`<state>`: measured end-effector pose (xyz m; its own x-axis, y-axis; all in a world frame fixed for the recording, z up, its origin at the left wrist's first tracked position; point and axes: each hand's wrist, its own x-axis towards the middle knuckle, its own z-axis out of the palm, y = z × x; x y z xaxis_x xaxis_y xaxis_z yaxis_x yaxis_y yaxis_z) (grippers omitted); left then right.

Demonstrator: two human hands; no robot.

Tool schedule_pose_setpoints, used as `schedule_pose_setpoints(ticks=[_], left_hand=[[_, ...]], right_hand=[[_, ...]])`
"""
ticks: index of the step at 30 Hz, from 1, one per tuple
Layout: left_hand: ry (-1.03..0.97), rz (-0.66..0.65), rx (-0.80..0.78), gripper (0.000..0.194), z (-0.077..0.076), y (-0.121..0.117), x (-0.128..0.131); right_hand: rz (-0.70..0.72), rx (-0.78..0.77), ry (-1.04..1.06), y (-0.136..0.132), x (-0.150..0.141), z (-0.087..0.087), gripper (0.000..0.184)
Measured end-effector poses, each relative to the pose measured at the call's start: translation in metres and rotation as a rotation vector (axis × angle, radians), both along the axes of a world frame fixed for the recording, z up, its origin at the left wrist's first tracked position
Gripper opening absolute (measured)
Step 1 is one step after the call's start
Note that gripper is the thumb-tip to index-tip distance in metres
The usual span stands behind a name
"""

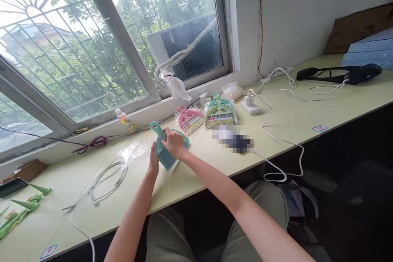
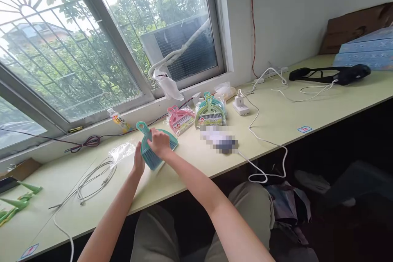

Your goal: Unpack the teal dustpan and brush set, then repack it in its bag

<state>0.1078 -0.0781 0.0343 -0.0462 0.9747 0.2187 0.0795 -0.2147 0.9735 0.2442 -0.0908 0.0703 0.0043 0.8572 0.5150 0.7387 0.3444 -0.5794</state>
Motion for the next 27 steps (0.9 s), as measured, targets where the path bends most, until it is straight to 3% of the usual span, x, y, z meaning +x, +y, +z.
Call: schedule_pose_setpoints(ticks=[3, 5, 10, 14, 18, 22, 27], left_hand=[[0.023, -0.302, -0.23, 0.064, 0.013, -0.007, 0.007], [0.067, -0.346, -0.211, 0.06, 0.022, -0.01, 0.009], [-0.021, -0.141, -0.108, 0.051, 0.036, 0.003, -0.001], [-0.395, -0.019, -0.035, 0.047, 0.037, 0.029, -0.025], [-0.636, 0.153, -0.045, 0.033, 0.015, 0.051, -0.046], [-0.708, 0.271, -0.141, 0.023, -0.01, 0.059, -0.06], [-0.668, 0.321, -0.1, 0.018, -0.017, 0.058, -0.069]], right_hand=[[-0.002, 0.012, 0.074, 0.008, 0.012, -0.004, 0.03], [0.004, 0.003, 0.158, 0.015, 0.018, -0.005, 0.027], [0.134, 0.089, 0.388, 0.027, 0.026, -0.005, 0.041], [-0.015, 0.201, 0.302, 0.028, 0.029, -0.014, 0.036], [-0.086, -0.007, 0.061, 0.031, 0.023, -0.036, 0.048], [0.128, -0.313, -0.265, 0.034, 0.015, -0.056, 0.052], [0.239, -0.296, -0.34, 0.031, 0.014, -0.06, 0.037]])
